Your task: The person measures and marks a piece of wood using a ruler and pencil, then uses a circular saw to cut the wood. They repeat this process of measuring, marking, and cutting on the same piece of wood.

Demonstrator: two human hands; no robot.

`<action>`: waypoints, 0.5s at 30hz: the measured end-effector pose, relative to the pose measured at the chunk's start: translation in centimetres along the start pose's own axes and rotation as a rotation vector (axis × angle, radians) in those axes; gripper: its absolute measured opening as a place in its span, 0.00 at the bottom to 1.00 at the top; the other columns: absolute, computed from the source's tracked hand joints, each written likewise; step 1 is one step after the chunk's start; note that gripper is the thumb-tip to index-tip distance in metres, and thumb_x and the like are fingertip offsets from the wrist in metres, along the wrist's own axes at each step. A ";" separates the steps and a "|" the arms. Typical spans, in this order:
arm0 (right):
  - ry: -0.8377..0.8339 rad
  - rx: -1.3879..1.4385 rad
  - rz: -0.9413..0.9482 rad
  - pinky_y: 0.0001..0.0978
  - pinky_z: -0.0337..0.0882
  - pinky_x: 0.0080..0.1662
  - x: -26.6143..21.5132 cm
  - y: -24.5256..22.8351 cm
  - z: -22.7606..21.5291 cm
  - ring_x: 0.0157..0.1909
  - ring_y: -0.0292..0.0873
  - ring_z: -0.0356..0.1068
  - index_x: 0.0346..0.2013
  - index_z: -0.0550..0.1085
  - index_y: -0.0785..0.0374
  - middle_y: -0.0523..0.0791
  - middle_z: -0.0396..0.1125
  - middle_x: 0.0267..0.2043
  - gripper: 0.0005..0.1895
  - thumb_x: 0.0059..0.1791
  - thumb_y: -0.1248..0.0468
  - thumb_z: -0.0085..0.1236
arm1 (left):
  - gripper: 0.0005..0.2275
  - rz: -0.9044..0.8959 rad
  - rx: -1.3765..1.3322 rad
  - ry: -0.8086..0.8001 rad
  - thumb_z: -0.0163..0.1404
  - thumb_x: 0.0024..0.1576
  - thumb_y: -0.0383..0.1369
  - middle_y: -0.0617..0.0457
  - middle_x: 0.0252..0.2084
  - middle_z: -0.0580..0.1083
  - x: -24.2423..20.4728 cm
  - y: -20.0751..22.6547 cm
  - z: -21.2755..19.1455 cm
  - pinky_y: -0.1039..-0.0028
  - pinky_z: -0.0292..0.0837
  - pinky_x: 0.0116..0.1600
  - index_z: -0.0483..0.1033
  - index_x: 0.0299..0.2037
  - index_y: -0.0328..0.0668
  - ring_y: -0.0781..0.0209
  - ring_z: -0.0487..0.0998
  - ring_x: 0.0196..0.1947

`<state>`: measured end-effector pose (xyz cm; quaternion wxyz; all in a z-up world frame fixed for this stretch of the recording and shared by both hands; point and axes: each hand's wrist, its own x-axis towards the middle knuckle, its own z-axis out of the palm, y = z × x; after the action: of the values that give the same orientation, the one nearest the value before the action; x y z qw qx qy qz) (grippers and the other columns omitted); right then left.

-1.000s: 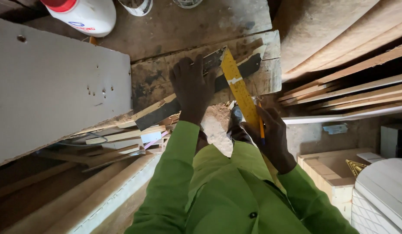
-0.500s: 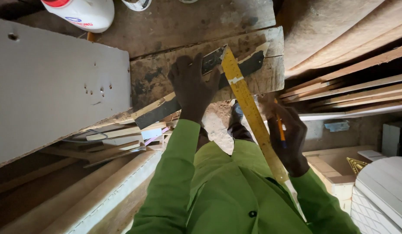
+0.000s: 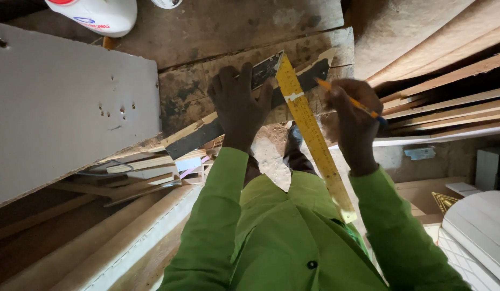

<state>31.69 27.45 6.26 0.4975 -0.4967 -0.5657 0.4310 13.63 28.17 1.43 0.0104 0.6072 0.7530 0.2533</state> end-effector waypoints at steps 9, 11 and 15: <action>-0.001 0.003 0.187 0.29 0.69 0.39 2.1 0.3 2.0 0.33 0.42 0.68 0.35 0.70 0.66 0.49 0.65 0.29 0.06 0.47 0.65 0.50 | 0.18 0.042 -0.024 -0.007 0.44 0.47 0.50 0.49 0.33 0.61 0.0 -0.5 0.0 0.55 0.63 0.41 0.67 0.40 0.48 0.47 0.69 0.37; -0.018 -0.011 0.186 0.30 0.69 0.39 2.1 0.7 1.9 0.32 0.42 0.68 0.35 0.70 0.67 0.49 0.65 0.29 0.08 0.47 0.64 0.50 | 0.18 0.025 -0.026 -0.014 0.45 0.46 0.50 0.50 0.32 0.61 -0.1 -0.3 0.1 0.55 0.64 0.41 0.66 0.39 0.49 0.48 0.69 0.36; -0.045 -0.021 0.163 0.30 0.70 0.39 2.2 0.6 1.9 0.32 0.41 0.67 0.34 0.70 0.66 0.48 0.64 0.29 0.07 0.47 0.63 0.52 | 0.18 0.021 0.001 -0.037 0.45 0.47 0.50 0.50 0.33 0.61 0.0 -0.2 0.0 0.55 0.65 0.42 0.67 0.40 0.48 0.49 0.69 0.37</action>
<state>29.87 29.71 5.75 0.4427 -0.5365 -0.5390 0.4750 13.45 28.13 1.30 0.0212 0.6195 0.7465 0.2417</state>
